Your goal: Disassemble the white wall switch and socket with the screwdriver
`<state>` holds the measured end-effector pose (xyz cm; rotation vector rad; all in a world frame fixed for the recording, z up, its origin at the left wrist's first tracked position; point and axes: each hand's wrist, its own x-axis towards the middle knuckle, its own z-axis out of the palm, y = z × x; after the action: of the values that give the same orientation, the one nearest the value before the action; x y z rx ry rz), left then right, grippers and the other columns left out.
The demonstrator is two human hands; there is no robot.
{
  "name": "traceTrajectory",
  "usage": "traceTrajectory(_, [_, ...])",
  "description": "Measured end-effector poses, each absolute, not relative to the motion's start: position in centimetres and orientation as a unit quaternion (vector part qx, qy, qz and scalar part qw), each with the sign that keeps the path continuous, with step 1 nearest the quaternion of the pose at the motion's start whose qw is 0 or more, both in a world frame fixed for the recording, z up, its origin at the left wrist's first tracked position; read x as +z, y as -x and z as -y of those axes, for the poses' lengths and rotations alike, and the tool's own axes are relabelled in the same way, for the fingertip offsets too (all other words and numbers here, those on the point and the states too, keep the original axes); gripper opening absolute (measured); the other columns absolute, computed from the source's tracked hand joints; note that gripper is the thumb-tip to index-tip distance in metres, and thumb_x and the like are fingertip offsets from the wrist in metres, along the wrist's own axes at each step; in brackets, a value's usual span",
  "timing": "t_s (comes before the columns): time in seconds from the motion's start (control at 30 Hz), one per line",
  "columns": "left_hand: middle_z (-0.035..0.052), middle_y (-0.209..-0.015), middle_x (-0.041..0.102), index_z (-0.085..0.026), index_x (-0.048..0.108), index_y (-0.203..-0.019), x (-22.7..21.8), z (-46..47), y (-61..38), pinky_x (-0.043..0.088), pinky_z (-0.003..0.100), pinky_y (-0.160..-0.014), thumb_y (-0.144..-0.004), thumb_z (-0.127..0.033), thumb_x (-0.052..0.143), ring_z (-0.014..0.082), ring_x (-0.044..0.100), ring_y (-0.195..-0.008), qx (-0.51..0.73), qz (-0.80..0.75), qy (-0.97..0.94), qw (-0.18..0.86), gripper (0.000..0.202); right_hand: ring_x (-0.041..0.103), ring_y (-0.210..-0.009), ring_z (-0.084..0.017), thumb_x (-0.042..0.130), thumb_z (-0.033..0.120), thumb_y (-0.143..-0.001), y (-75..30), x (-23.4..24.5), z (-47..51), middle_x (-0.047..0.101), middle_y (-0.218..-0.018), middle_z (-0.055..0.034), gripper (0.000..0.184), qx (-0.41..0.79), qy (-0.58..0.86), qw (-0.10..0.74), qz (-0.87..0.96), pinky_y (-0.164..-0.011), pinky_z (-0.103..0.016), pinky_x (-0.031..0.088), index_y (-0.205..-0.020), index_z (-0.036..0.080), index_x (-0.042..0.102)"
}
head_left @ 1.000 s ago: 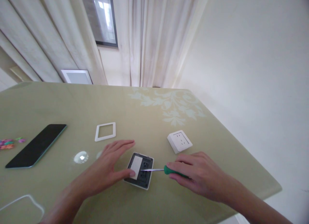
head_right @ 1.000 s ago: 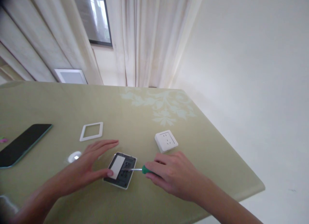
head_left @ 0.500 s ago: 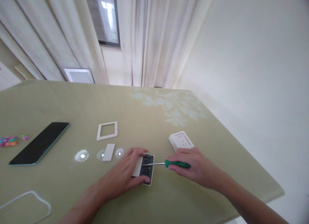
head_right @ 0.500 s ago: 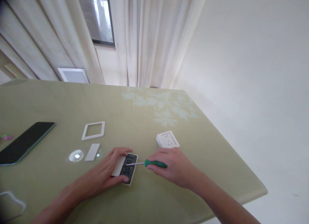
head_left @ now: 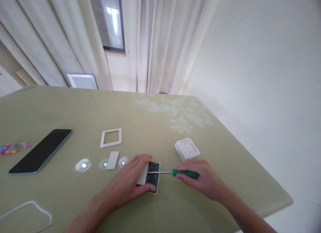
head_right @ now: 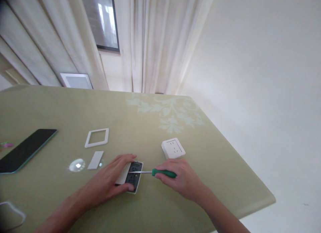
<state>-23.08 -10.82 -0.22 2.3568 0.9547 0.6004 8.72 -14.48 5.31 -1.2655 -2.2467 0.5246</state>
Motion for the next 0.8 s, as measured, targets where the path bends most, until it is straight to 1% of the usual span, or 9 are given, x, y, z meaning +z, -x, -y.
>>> traceTrajectory(0.1, [0.0121, -0.146, 0.066, -0.028, 0.050, -0.138, -0.4, 10.8, 22.8, 0.057, 0.051, -0.110, -0.091, -0.048, 0.086, 0.0347, 0.063, -0.135, 0.259, -0.343, -0.884, 0.183, 0.063, 0.081, -0.084, -0.015, 0.077, 0.040, -0.100, -9.4, 5.8, 14.6, 0.086, -0.094, 0.0033, 0.015, 0.194, 0.473, 0.263, 0.818, -0.081, -0.025, 0.058, -0.109, 0.030, 0.084])
traceTrajectory(0.2, [0.0109, -0.128, 0.071, -0.026, 0.055, -0.135, -0.2, 10.8, 22.7, 0.060, 0.049, -0.098, -0.089, -0.048, 0.089, 0.0342, 0.069, -0.117, 0.277, -0.338, -0.891, 0.122, 0.061, 0.080, -0.081, -0.014, 0.076, 0.037, -0.100, -9.7, 6.5, 14.5, 0.086, -0.094, 0.0020, 0.015, 0.199, 0.471, 0.295, 0.807, -0.078, -0.024, 0.059, -0.110, 0.029, 0.084])
traceTrajectory(0.3, [0.0097, -0.120, 0.072, -0.025, 0.059, -0.130, 0.0, 10.8, 22.4, 0.058, 0.049, -0.094, -0.096, -0.041, 0.081, 0.0333, 0.069, -0.107, 0.294, -0.346, -0.885, 0.098, 0.043, 0.080, -0.080, -0.014, 0.077, 0.035, -0.100, -9.5, 7.2, 14.0, 0.086, -0.094, 0.0004, 0.015, 0.197, 0.466, 0.327, 0.798, -0.076, -0.022, 0.059, -0.110, 0.027, 0.084])
traceTrajectory(0.43, [0.0056, -0.110, 0.071, -0.026, 0.061, -0.119, 0.2, 11.0, 21.9, 0.059, 0.039, -0.088, -0.103, -0.028, 0.064, 0.0256, 0.070, -0.100, 0.346, -0.396, -0.822, 0.220, 0.016, 0.080, -0.076, -0.014, 0.080, 0.034, -0.097, -9.3, 8.2, 12.9, 0.086, -0.091, 0.0009, 0.013, 0.207, 0.447, 0.324, 0.808, -0.072, -0.021, 0.058, -0.106, 0.028, 0.086])
traceTrajectory(0.5, [0.0029, -0.103, 0.071, -0.026, 0.063, -0.114, 0.4, 10.9, 21.8, 0.059, 0.034, -0.084, -0.104, -0.028, 0.059, 0.0222, 0.071, -0.094, 0.364, -0.420, -0.777, 0.296, 0.011, 0.081, -0.079, -0.015, 0.082, 0.034, -0.095, -8.9, 8.3, 12.2, 0.087, -0.093, 0.0002, 0.011, 0.209, 0.454, 0.351, 0.792, -0.075, -0.022, 0.060, -0.104, 0.028, 0.086])
traceTrajectory(0.6, [0.0016, -0.098, 0.071, -0.026, 0.064, -0.118, 0.8, 10.4, 22.3, 0.057, 0.030, -0.072, -0.106, -0.039, 0.058, 0.0213, 0.072, -0.089, 0.386, -0.459, -0.707, 0.375, 0.019, 0.082, -0.083, -0.020, 0.082, 0.036, -0.094, -7.6, 7.4, 11.1, 0.087, -0.095, -0.0029, 0.013, 0.204, 0.482, 0.436, 0.732, -0.078, -0.027, 0.063, -0.101, 0.026, 0.087])
traceTrajectory(0.67, [0.0023, -0.100, 0.070, -0.026, 0.062, -0.126, 1.0, 9.6, 23.2, 0.054, 0.028, -0.063, -0.106, -0.047, 0.057, 0.0210, 0.071, -0.085, 0.401, -0.488, -0.668, 0.394, 0.030, 0.081, -0.078, -0.020, 0.081, 0.037, -0.094, -6.4, 6.2, 10.6, 0.086, -0.090, -0.0036, 0.015, 0.210, 0.494, 0.478, 0.695, -0.073, -0.029, 0.063, -0.100, 0.025, 0.087])
traceTrajectory(0.73, [0.0031, -0.103, 0.069, -0.025, 0.061, -0.130, 1.0, 8.5, 24.6, 0.053, 0.029, -0.061, -0.104, -0.052, 0.058, 0.0206, 0.070, -0.081, 0.408, -0.520, -0.650, 0.376, 0.037, 0.080, -0.077, -0.021, 0.080, 0.038, -0.094, -5.2, 4.9, 10.5, 0.086, -0.089, -0.0041, 0.016, 0.213, 0.500, 0.511, 0.666, -0.071, -0.030, 0.063, -0.100, 0.025, 0.086])
traceTrajectory(0.8, [0.0035, -0.104, 0.069, -0.024, 0.061, -0.126, 0.5, 7.4, 25.9, 0.055, 0.032, -0.065, -0.097, -0.056, 0.066, 0.0221, 0.069, -0.081, 0.398, -0.558, -0.646, 0.337, 0.043, 0.079, -0.076, -0.021, 0.079, 0.038, -0.094, -4.4, 3.7, 10.8, 0.085, -0.088, -0.0040, 0.016, 0.216, 0.506, 0.517, 0.655, -0.069, -0.029, 0.062, -0.100, 0.024, 0.086])
